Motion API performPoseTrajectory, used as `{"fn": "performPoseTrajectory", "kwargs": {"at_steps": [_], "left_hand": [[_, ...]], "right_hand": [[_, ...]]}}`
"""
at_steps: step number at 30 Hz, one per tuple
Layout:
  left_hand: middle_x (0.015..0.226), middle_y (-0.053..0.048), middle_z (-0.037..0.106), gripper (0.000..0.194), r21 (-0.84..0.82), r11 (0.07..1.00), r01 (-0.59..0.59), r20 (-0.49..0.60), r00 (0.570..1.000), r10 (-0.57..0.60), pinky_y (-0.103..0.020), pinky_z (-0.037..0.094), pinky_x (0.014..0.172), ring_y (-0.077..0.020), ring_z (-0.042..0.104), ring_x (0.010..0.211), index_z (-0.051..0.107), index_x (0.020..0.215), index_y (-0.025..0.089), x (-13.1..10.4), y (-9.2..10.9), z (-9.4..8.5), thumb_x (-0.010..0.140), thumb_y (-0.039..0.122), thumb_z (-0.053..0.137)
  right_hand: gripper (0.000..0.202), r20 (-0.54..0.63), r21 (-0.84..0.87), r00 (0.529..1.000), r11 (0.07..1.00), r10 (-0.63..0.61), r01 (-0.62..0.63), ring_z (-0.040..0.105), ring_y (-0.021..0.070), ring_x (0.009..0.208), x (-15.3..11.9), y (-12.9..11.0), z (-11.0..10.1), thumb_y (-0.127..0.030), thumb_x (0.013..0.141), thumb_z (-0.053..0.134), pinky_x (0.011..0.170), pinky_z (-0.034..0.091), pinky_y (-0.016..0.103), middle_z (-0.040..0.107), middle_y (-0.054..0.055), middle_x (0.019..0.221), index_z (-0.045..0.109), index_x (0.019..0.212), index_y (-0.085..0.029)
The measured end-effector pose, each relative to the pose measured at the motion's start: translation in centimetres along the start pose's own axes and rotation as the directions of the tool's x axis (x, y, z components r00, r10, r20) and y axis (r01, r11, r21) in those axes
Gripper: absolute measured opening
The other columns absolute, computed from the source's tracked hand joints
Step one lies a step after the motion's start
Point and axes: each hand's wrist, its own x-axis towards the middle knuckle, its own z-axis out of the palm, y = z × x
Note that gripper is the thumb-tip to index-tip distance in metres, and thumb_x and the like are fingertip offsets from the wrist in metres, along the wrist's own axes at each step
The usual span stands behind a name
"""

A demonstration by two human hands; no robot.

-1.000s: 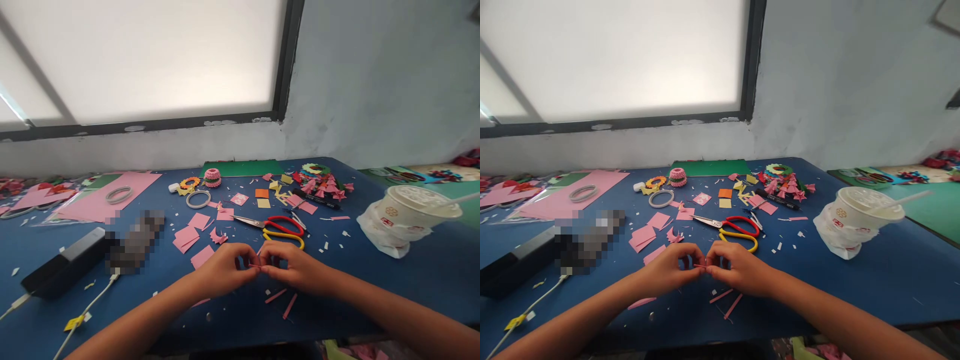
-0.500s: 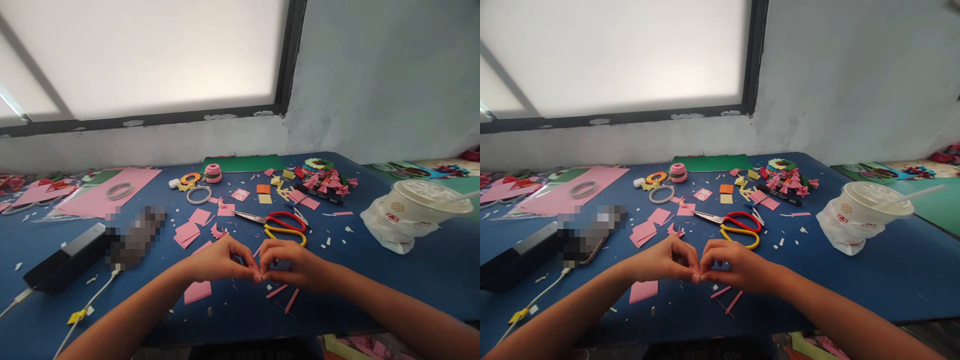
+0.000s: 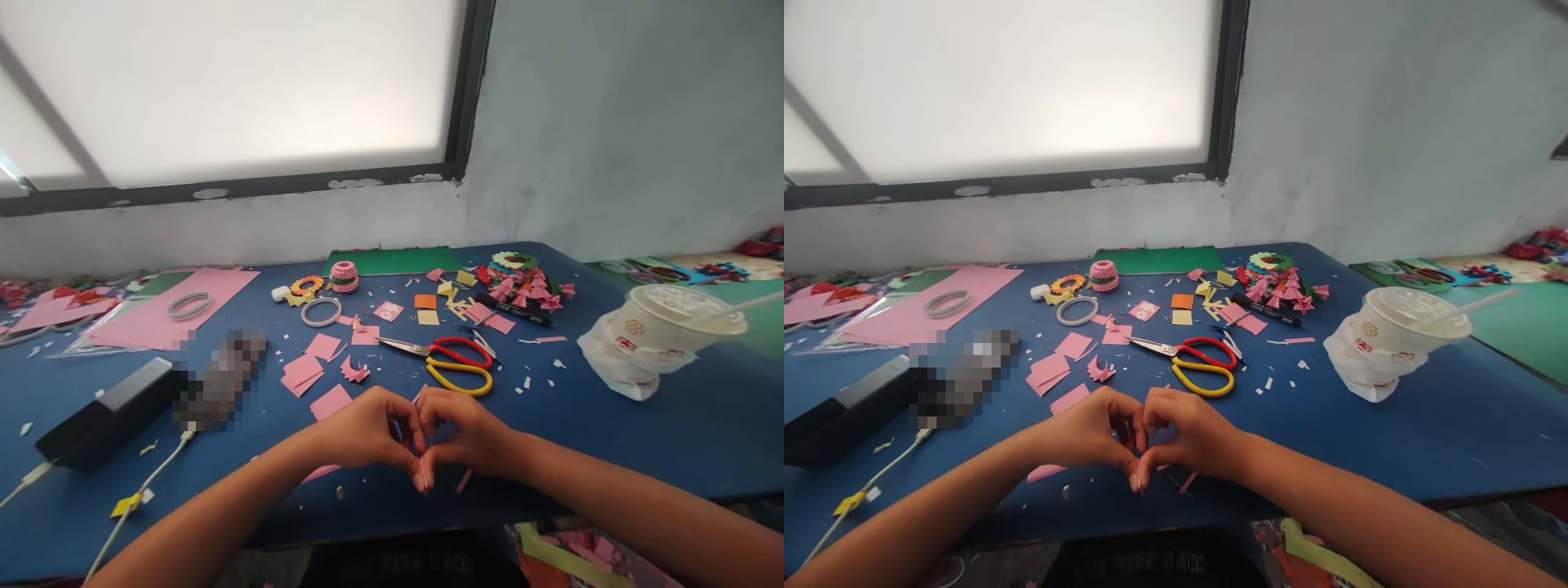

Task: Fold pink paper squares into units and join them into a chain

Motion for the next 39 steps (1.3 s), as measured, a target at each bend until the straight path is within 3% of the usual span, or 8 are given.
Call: {"fn": "performPoseTrajectory", "kwargs": {"at_steps": [2,5,9,14,18,23,39], "left_hand": [[0.065,0.002,0.062,0.015,0.03,0.996,-0.088,-0.084,0.992,0.09,-0.017,0.039,0.052,-0.008,0.052,0.058,0.068,0.071,0.014,0.0,0.5,0.0,0.059,0.019,0.076],[0.067,0.0,0.063,0.01,0.074,0.981,-0.182,-0.277,0.941,0.195,-0.017,0.04,0.052,-0.0091,0.055,0.061,0.068,0.069,0.014,0.0,1.1,-0.1,0.063,0.019,0.074],[0.058,0.003,0.058,0.022,0.019,0.985,-0.171,-0.431,0.888,0.162,-0.016,0.04,0.046,-0.0064,0.051,0.05,0.061,0.063,0.012,0.0,1.5,0.2,0.06,0.027,0.077],[0.065,0.002,0.059,0.024,0.082,0.985,-0.154,-0.46,0.87,0.175,-0.015,0.042,0.045,-0.0069,0.053,0.052,0.061,0.069,0.013,-0.1,1.5,0.6,0.064,0.031,0.075],[0.083,-0.004,0.065,0.014,0.352,0.901,-0.253,-0.431,0.811,0.396,-0.018,0.048,0.055,-0.0113,0.059,0.071,0.067,0.088,0.017,-0.2,1.1,0.8,0.077,0.026,0.063],[0.077,-0.005,0.066,0.018,0.552,0.778,-0.298,-0.39,0.733,0.558,-0.022,0.048,0.058,-0.0114,0.059,0.063,0.07,0.092,0.019,-0.1,0.7,0.9,0.084,0.024,0.055],[0.074,-0.003,0.068,0.02,0.509,0.845,-0.167,-0.473,0.766,0.436,-0.022,0.046,0.058,-0.0117,0.06,0.063,0.071,0.086,0.019,-0.1,0.9,1.3,0.081,0.012,0.054]], "right_hand": [[0.037,-0.055,-0.024,0.998,0.999,0.034,-0.036,0.047,0.012,0.06,0.0,0.0,-0.2,-0.051,0.074,0.062,0.053,0.038,0.023,0.053,-0.001,0.065,0.048,0.066,-0.018],[0.031,-0.141,-0.046,0.989,0.998,0.032,-0.039,0.047,0.0113,0.059,0.2,-0.4,-0.8,-0.047,0.082,0.056,0.053,0.038,0.022,0.053,0.0,0.067,0.052,0.071,-0.018],[0.031,-0.173,-0.077,0.982,0.995,-0.08,0.067,0.052,0.0128,0.065,0.6,-1.3,-1.4,-0.045,0.087,0.049,0.059,0.043,0.024,0.057,0.003,0.073,0.057,0.08,-0.017],[0.018,-0.146,-0.189,0.98,0.976,-0.135,0.106,0.058,0.0144,0.074,0.6,-1.6,-1.8,-0.026,0.092,0.045,0.068,0.047,0.027,0.062,0.005,0.079,0.06,0.088,-0.017],[0.019,-0.128,-0.266,0.989,0.963,-0.074,0.037,0.055,0.0144,0.07,0.6,-1.4,-1.9,-0.023,0.092,0.042,0.065,0.045,0.026,0.059,0.005,0.074,0.058,0.085,-0.016],[0.025,-0.075,-0.313,0.997,0.949,-0.002,-0.022,0.051,0.0138,0.066,0.6,-1.3,-1.7,-0.026,0.094,0.038,0.062,0.042,0.025,0.054,0.004,0.071,0.056,0.08,-0.016],[0.023,-0.082,-0.225,0.994,0.971,0.069,-0.086,0.053,0.0146,0.069,0.6,-1.3,-1.2,-0.028,0.092,0.04,0.065,0.044,0.027,0.059,0.005,0.075,0.057,0.082,-0.016]]}}
